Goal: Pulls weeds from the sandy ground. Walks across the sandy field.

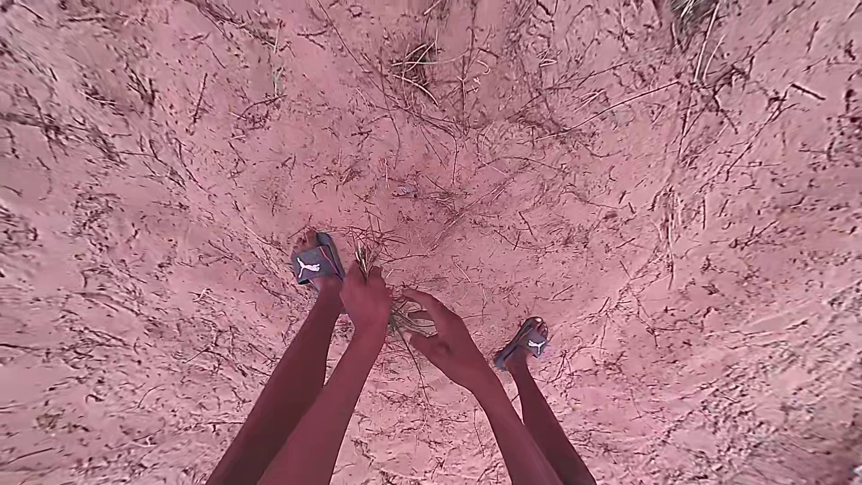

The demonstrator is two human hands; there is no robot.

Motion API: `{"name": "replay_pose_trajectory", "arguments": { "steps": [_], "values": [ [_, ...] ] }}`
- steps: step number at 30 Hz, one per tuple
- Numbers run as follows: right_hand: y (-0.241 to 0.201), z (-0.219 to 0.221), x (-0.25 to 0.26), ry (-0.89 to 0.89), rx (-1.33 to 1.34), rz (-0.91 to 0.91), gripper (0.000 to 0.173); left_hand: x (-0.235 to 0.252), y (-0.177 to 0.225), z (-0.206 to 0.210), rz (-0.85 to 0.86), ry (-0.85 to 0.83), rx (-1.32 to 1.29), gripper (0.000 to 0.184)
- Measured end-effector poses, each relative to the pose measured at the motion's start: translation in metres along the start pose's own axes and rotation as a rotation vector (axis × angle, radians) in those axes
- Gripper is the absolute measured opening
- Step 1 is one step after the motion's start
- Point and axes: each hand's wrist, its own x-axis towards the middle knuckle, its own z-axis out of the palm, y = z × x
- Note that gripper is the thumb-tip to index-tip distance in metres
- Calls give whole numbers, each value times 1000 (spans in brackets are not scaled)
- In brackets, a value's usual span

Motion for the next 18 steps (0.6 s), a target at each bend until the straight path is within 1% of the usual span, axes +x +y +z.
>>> {"name": "replay_pose_trajectory", "arguments": {
  "steps": [1,2,3,4,5,6,7,8,9,10,11,12,13,14,15,16,18],
  "values": [
    [4,-10,5,179,20,-29,45,6,4,-10,33,22,128,24],
    [11,-23,15,388,-43,-40,36,6,10,-19,76,4,274,26],
    [23,-38,33,577,-180,-40,29,2,18,-25,117,-37,425,26],
    [39,-55,53,683,-368,-15,26,-5,24,-27,144,-94,570,25],
    [57,-71,76,675,-576,48,33,-11,27,-28,161,-158,713,25],
    [76,-87,102,567,-769,136,51,-16,30,-27,158,-232,836,27],
    [96,-100,132,420,-939,213,72,-19,32,-25,138,-307,938,29],
    [113,-110,160,268,-1092,252,88,-22,32,-23,123,-375,1012,32],
    [127,-116,183,148,-1220,233,98,-26,31,-21,120,-434,1067,34],
    [137,-120,201,51,-1340,204,98,-30,30,-19,129,-483,1102,36],
    [143,-122,215,-12,-1417,177,93,-33,30,-17,143,-526,1123,37],
    [150,-123,225,-36,-1436,157,84,-35,31,-14,156,-566,1139,36],
    [158,-121,227,-26,-1383,160,74,-36,32,-13,162,-603,1148,35],
    [166,-113,226,8,-1266,179,62,-36,34,-14,167,-613,1154,34],
    [170,-106,225,62,-1143,234,53,-33,38,-13,189,-579,1151,35],
    [174,-100,215,108,-997,317,48,-33,40,-12,218,-526,1143,37],
    [190,-84,178,227,-647,432,43,-33,39,-6,248,-447,1134,38]
  ]
}}
